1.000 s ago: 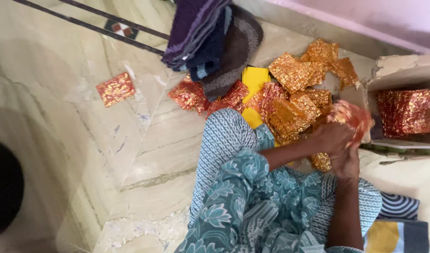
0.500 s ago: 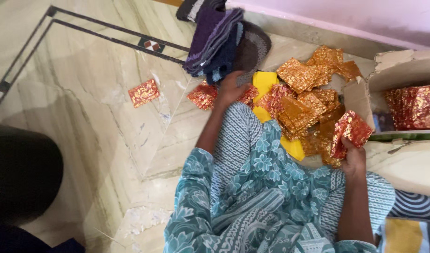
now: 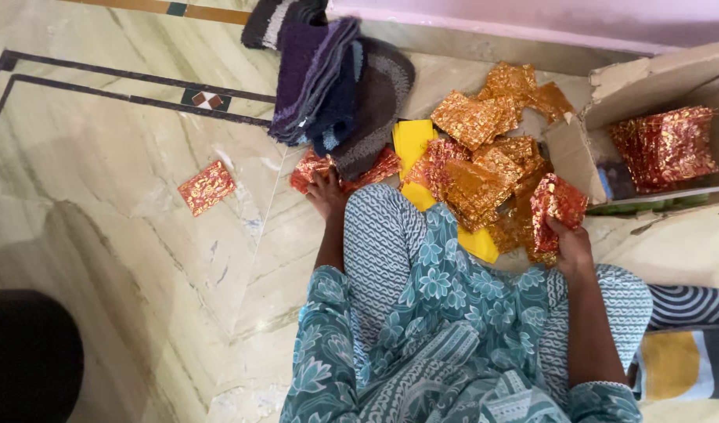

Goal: The person sits on the floor and packs small decorative items into a clear plastic bag. They then seal the bag and place it into a cardboard box. The person also handles and folds several pieces of shiny, patterned fabric.

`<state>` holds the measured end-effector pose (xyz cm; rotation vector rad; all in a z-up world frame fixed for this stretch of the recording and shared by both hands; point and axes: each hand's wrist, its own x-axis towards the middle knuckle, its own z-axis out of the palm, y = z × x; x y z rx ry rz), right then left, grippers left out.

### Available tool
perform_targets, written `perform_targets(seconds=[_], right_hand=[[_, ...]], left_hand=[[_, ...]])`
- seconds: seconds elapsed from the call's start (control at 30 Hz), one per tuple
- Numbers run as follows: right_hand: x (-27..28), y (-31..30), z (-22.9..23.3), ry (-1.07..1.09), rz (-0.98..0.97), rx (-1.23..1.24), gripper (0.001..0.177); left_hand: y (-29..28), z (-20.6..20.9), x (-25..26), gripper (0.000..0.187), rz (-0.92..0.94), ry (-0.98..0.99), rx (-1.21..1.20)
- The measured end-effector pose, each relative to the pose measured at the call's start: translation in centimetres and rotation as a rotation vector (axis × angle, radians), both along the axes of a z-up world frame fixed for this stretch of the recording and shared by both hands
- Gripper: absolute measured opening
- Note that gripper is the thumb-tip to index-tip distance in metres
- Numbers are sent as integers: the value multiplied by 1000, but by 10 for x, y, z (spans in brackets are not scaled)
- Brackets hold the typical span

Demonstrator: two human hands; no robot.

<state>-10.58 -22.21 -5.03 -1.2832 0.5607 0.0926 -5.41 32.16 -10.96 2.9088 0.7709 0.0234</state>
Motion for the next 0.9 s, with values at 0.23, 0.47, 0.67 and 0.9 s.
perform_targets(seconds=[0.23,0.47,0.67,0.9], right_hand=[[1,4,-3,-10,21,-33,33],[0,3,-7,38,36,-47,31],[0,4,-5,13,55,-89,31],[1,1,-11,25,43,-51,27]], left_hand=[[26,-9,-16,46,22,-412,-477],[9,-9,-59,37,-369,-605,-954],[-13,56,58,39,-639,-418,-1135],[-155,173,107,59,-554,278,-1267]])
